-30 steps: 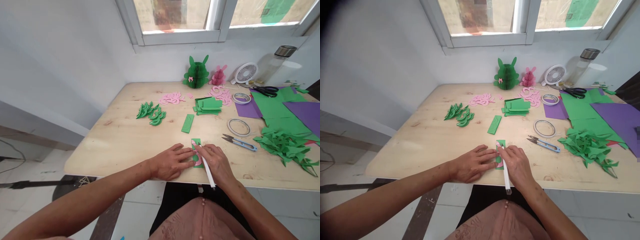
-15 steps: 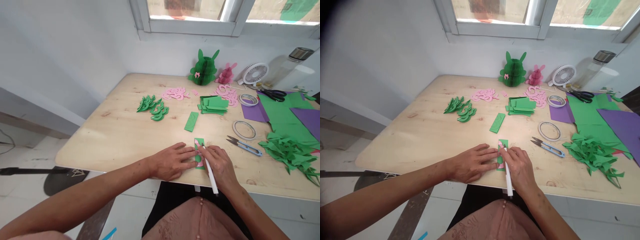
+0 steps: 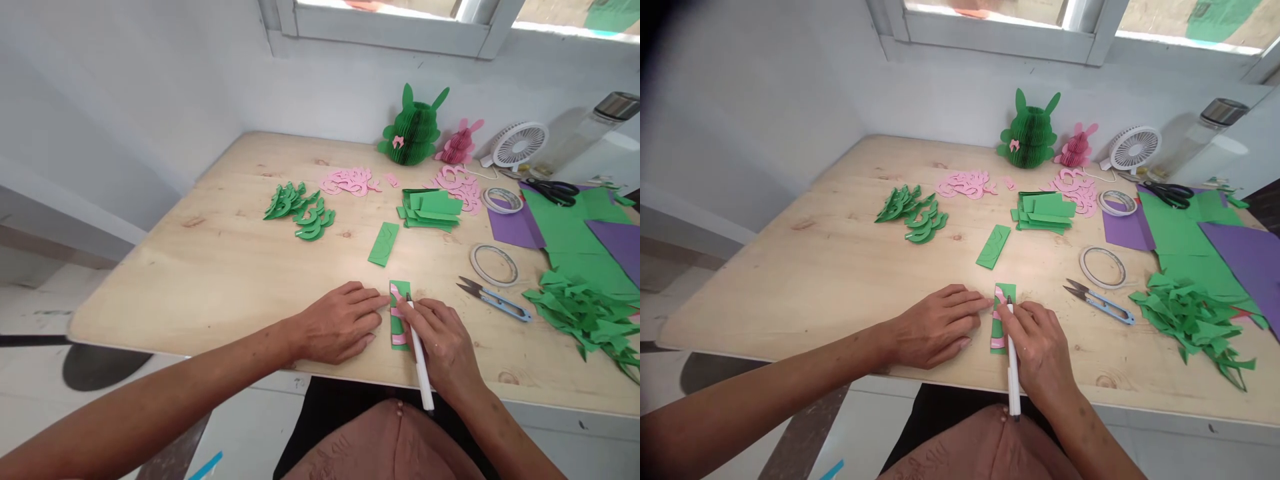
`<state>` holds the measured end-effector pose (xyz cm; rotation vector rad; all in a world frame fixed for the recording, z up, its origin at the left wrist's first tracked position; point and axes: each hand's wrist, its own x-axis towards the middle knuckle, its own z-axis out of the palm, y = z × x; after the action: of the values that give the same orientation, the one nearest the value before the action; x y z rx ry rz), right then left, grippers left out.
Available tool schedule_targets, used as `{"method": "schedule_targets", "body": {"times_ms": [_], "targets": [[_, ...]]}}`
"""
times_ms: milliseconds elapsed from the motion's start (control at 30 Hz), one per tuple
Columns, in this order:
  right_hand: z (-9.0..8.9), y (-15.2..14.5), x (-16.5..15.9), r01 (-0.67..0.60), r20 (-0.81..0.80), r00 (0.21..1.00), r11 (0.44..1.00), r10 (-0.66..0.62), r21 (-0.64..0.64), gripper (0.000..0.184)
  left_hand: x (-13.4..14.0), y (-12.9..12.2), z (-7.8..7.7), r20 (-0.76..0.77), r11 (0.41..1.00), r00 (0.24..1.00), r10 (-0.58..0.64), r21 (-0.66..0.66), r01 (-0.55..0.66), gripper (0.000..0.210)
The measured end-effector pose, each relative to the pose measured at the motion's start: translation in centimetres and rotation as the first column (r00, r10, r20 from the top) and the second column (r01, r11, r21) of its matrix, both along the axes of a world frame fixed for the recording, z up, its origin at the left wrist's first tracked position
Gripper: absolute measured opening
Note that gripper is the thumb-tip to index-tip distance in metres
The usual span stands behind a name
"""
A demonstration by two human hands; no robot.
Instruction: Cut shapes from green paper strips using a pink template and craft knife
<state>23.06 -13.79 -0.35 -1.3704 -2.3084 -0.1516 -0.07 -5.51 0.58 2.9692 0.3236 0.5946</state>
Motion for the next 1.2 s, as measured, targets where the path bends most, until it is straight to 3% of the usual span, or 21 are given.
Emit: {"method": "schedule_targets", "body": {"times_ms": [433, 633, 867, 1200], "targets": [[0.5, -0.1, -0.3, 0.015, -0.027, 1.0, 0.999, -0.016, -0.035, 0.04, 1.2, 0.9, 0.0, -0.012, 0.999, 0.999, 0.03, 0.013, -0.029, 0.019], [0.7, -0.1, -0.4, 0.021, -0.032, 0.999, 0.998, -0.023, -0.052, 0.036, 0.9, 1.3, -0.1, 0.004, 0.997, 1.0, 0.019, -0.07, -0.019, 0.02], [0.9, -0.1, -0.5, 0.027, -0.046, 0.999, 0.998, -0.03, -0.062, 0.039, 0.8, 1.8, 0.4, 0.017, 0.966, 0.998, 0.054, -0.253, -0.048, 0.018], [0.7, -0.1, -0.4, 0.046, -0.014, 0.999, 0.997, -0.047, -0.063, 0.038, 1.2, 2.4, 1.3, 0.009, 0.945, 0.999, 0.045, -0.325, -0.04, 0.022]]}}
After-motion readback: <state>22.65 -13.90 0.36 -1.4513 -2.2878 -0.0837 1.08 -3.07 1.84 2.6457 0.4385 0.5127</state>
